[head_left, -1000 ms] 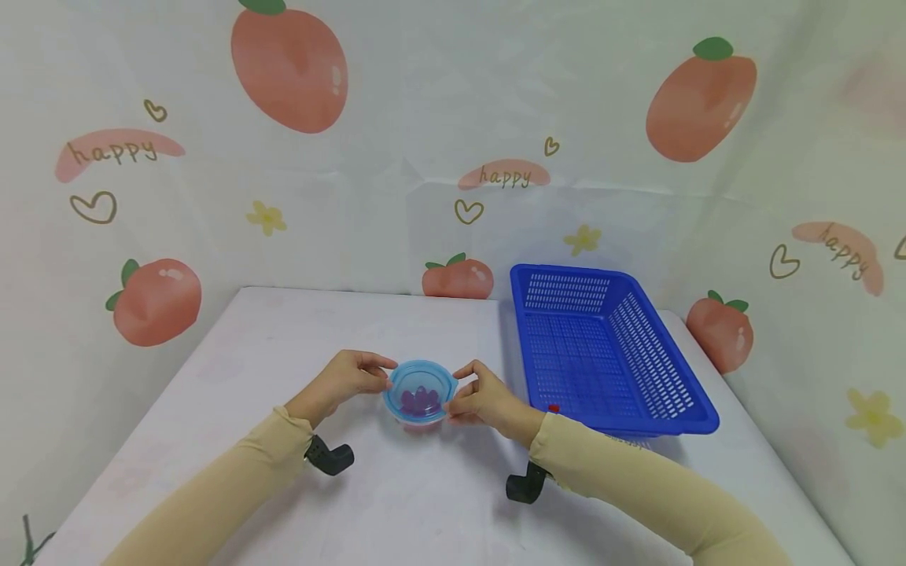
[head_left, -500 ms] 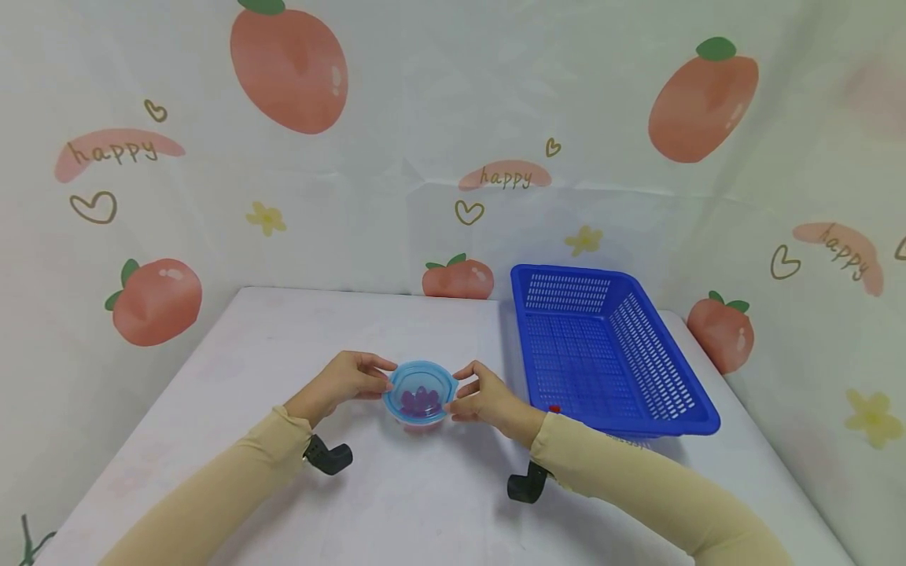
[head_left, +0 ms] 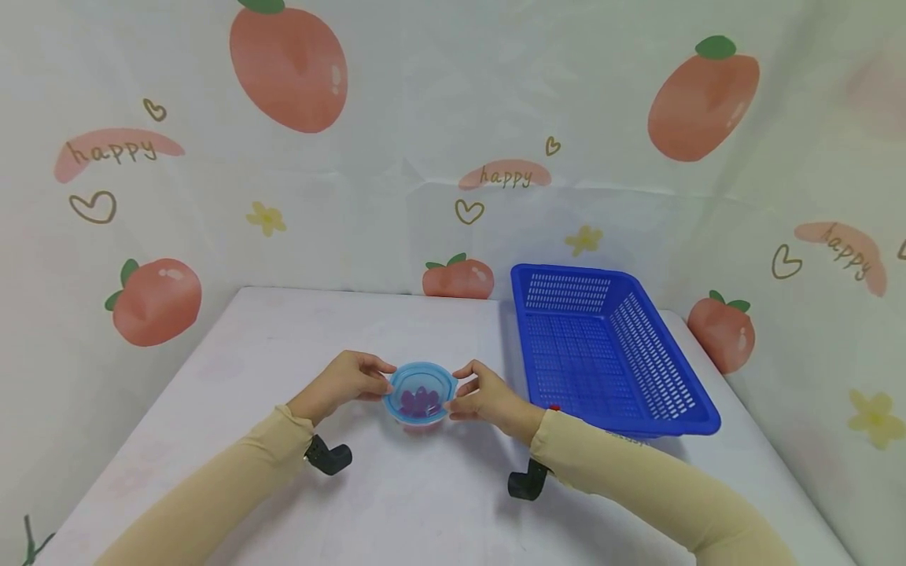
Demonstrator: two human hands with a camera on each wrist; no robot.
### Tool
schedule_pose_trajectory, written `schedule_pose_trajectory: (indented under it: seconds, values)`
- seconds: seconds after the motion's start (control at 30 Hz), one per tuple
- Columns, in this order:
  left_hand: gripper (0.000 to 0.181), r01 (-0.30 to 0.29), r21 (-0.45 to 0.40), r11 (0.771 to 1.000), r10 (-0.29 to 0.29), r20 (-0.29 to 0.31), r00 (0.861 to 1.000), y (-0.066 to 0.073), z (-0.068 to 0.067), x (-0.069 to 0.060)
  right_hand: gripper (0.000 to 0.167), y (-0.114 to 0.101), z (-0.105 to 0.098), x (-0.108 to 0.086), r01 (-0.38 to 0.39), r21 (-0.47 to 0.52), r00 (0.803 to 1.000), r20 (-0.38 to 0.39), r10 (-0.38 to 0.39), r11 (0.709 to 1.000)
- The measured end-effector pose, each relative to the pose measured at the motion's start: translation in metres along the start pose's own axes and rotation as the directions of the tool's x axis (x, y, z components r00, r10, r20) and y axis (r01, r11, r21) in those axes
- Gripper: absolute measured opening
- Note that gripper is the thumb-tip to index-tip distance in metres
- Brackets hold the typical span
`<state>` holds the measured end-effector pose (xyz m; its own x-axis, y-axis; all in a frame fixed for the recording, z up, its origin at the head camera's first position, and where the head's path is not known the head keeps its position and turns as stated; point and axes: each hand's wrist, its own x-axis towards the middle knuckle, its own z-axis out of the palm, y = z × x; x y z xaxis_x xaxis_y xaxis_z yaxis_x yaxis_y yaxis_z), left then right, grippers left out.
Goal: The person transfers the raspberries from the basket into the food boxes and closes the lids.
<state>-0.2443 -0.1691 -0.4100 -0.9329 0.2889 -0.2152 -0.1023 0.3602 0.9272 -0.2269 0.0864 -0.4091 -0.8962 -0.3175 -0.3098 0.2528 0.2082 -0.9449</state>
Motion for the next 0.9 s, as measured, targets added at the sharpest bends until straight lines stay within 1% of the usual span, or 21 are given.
schedule_pose_trajectory:
  seconds: [0.17,0.33,0.47,0.67,0.9]
  values:
    - [0.039,-0.002,0.012,1.000,0.002,-0.003,1.000,0.0012,-0.0005,0.0008,0.047,-0.0008,-0.0010,0.0005,0.002,0.009,1.000,0.027,-0.003,1.000]
    - [0.037,0.017,0.019,1.000,-0.017,-0.015,1.000,0.0017,-0.0007,0.0018,0.047,-0.0009,-0.0025,0.0025,-0.004,0.013,0.999,0.054,0.003,1.000]
    - [0.037,0.023,0.022,0.999,-0.022,-0.019,1.000,0.0027,-0.0002,0.0010,0.047,-0.0012,-0.0029,0.0042,-0.012,0.000,0.998,0.063,0.012,1.000]
    - [0.038,0.015,0.024,1.000,-0.015,-0.014,1.000,0.0029,-0.0002,0.0011,0.045,-0.0026,-0.0020,0.0040,-0.007,-0.001,0.997,0.080,0.007,1.000]
    - [0.035,0.027,0.009,1.000,-0.027,-0.020,0.999,0.0007,-0.0007,0.0026,0.045,-0.0040,-0.0033,0.0045,-0.015,-0.003,0.995,0.098,0.015,1.000]
